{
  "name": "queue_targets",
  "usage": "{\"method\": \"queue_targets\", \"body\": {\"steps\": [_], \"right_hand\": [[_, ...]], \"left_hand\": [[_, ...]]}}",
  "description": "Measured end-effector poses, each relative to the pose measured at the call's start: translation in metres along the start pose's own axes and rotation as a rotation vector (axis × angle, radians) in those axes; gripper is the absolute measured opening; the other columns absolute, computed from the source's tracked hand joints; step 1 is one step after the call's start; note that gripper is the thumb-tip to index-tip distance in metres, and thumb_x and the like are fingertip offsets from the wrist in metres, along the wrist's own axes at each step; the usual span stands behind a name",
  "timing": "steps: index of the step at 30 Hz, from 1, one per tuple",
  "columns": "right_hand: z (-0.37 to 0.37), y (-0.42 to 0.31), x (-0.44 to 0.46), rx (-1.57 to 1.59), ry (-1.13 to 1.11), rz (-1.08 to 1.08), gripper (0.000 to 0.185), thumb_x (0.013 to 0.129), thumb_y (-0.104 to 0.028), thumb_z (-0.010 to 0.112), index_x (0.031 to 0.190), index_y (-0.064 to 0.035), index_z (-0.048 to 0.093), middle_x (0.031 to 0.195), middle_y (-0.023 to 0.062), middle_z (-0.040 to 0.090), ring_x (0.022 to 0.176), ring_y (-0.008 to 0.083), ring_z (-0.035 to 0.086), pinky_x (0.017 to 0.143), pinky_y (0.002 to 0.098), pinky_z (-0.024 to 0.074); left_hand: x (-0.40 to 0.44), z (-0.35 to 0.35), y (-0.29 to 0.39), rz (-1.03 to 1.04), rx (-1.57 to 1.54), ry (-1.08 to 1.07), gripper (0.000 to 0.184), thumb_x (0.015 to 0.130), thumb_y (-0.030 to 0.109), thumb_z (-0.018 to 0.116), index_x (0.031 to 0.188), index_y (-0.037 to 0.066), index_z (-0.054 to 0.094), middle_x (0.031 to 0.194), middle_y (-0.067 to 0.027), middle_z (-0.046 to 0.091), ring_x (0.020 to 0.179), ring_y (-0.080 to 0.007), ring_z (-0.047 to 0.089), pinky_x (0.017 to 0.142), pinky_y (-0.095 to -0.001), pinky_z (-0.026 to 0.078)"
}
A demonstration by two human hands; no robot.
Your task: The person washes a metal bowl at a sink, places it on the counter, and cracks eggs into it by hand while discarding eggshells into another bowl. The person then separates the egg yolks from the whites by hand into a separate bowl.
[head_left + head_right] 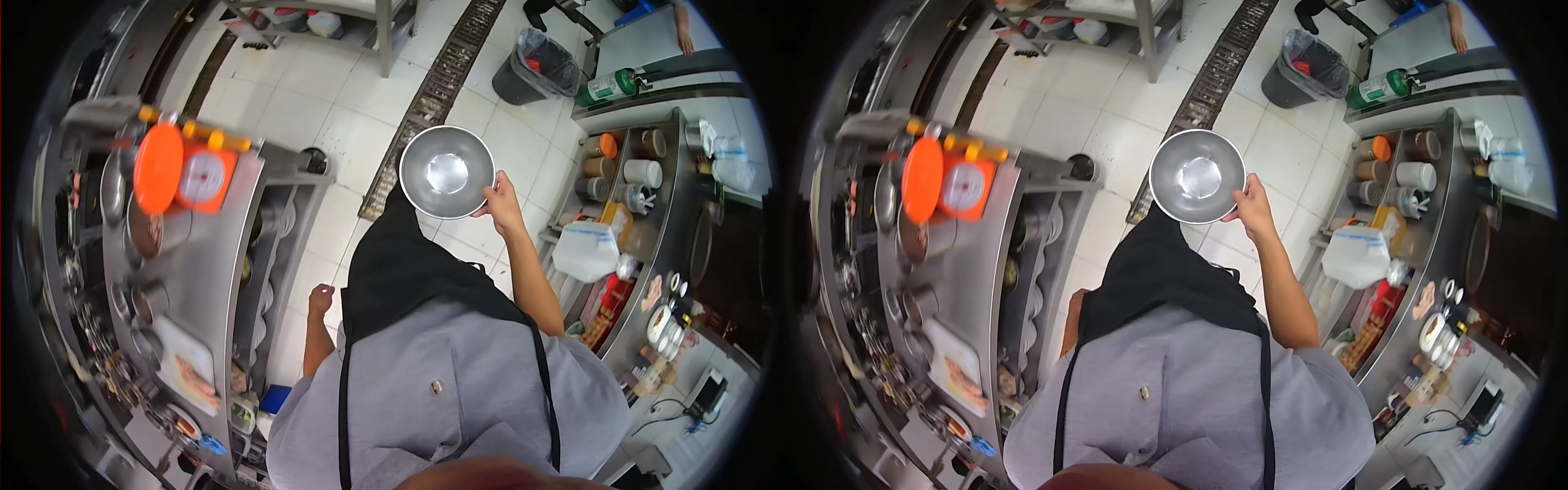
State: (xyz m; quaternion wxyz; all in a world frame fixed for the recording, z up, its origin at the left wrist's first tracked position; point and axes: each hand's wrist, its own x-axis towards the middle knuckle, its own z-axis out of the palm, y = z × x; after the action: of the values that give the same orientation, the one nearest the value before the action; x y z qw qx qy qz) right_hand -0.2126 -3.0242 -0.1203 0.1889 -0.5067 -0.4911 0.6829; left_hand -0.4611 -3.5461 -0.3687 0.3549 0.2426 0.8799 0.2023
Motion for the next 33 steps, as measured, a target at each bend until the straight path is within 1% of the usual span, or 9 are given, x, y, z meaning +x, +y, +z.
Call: {"method": "queue_targets", "body": {"steps": [4, 9, 10, 12, 20, 21, 23, 24, 33], "right_hand": [[-0.032, -0.057, 0.099, -0.035, 0.074, 0.013, 0.011, 0.087, 0.004, 0.049, 0.092, -0.0011, 0.04, 0.083, 0.0083, 0.049, 0.063, 0.0217, 0.063, 0.043, 0.0322, 0.0597], [-0.069, -0.145, 0.206, -0.089, 0.204, -0.013, 0.009, 0.087, -0.001, 0.049, 0.094, -0.0035, 0.044, 0.084, 0.0092, 0.055, 0.06, 0.0182, 0.062, 0.042, 0.0299, 0.0564], [-0.077, -0.156, 0.23, -0.077, 0.199, -0.02, 0.009, 0.087, -0.001, 0.049, 0.094, -0.0035, 0.044, 0.084, 0.0092, 0.055, 0.06, 0.0182, 0.062, 0.042, 0.0299, 0.0564], [-0.102, -0.175, 0.283, -0.045, 0.273, -0.015, 0.009, 0.087, -0.002, 0.05, 0.092, -0.006, 0.044, 0.078, 0.0054, 0.052, 0.057, 0.0157, 0.06, 0.038, 0.0273, 0.0514], [-0.182, -0.327, 0.593, -0.02, 0.407, -0.212, 0.016, 0.085, -0.001, 0.054, 0.083, -0.0069, 0.039, 0.071, 0.0038, 0.046, 0.053, 0.0138, 0.054, 0.037, 0.0305, 0.0494], [-0.188, -0.361, 0.629, -0.004, 0.389, -0.22, 0.015, 0.086, -0.002, 0.054, 0.084, -0.0066, 0.039, 0.072, 0.0036, 0.046, 0.054, 0.0139, 0.053, 0.037, 0.0305, 0.0499], [-0.197, -0.426, 0.697, -0.001, 0.37, -0.286, 0.009, 0.089, -0.006, 0.053, 0.09, -0.0041, 0.044, 0.074, 0.0049, 0.048, 0.056, 0.0156, 0.057, 0.039, 0.0302, 0.0509], [-0.201, -0.458, 0.731, 0.001, 0.364, -0.292, 0.009, 0.089, -0.006, 0.053, 0.09, -0.0041, 0.044, 0.074, 0.0049, 0.048, 0.056, 0.0156, 0.057, 0.039, 0.0302, 0.0509], [-0.168, -0.708, 1.024, -0.069, 0.069, -0.349, 0.02, 0.094, -0.011, 0.049, 0.107, 0.0026, 0.044, 0.08, 0.0152, 0.06, 0.053, 0.0214, 0.062, 0.043, 0.0324, 0.0534]], "left_hand": [[0.117, -0.028, 0.118, -0.503, -0.33, -0.156, 0.033, 0.085, 0.032, 0.07, 0.098, 0.002, 0.071, 0.093, -0.0187, 0.072, 0.087, -0.0319, 0.07, 0.078, -0.0416, 0.055], [0.296, -0.089, 0.301, -0.095, -0.09, -0.088, 0.041, 0.09, 0.035, 0.061, 0.115, 0.003, 0.066, 0.105, -0.0253, 0.069, 0.101, -0.0395, 0.066, 0.087, -0.0447, 0.051], [0.334, -0.092, 0.321, 0.182, -0.066, 0.027, 0.035, 0.094, 0.03, 0.062, 0.11, -0.002, 0.065, 0.079, -0.011, 0.069, 0.068, -0.0174, 0.064, 0.066, -0.0325, 0.052], [0.378, -0.137, 0.432, 0.064, -0.046, -0.09, 0.041, 0.092, 0.034, 0.059, 0.117, 0.002, 0.064, 0.108, -0.0256, 0.068, 0.103, -0.0392, 0.066, 0.089, -0.0428, 0.051], [0.576, -0.1, 0.59, 0.022, 0.112, -0.13, 0.035, 0.091, 0.035, 0.062, 0.111, 0.007, 0.067, 0.079, -0.0182, 0.067, 0.074, -0.0333, 0.069, 0.071, -0.0462, 0.053], [0.591, -0.08, 0.608, 0.593, 0.472, 0.023, 0.032, 0.093, 0.032, 0.057, 0.106, 0.005, 0.067, 0.083, -0.0183, 0.068, 0.073, -0.0365, 0.068, 0.072, -0.0477, 0.054], [0.603, -0.074, 0.643, 0.727, 0.359, -0.362, 0.033, 0.094, 0.03, 0.054, 0.111, 0.004, 0.067, 0.104, -0.0192, 0.069, 0.099, -0.0407, 0.065, 0.088, -0.0488, 0.053], [0.609, -0.047, 0.665, 0.473, 0.038, 0.204, 0.034, 0.09, 0.03, 0.059, 0.111, 0.004, 0.068, 0.11, -0.02, 0.069, 0.104, -0.0394, 0.065, 0.089, -0.047, 0.053], [0.903, -0.149, 0.87, 0.052, -0.138, 0.162, 0.033, 0.089, 0.028, 0.062, 0.11, 0.004, 0.068, 0.108, -0.0193, 0.07, 0.102, -0.0384, 0.066, 0.087, -0.0454, 0.053]]}}
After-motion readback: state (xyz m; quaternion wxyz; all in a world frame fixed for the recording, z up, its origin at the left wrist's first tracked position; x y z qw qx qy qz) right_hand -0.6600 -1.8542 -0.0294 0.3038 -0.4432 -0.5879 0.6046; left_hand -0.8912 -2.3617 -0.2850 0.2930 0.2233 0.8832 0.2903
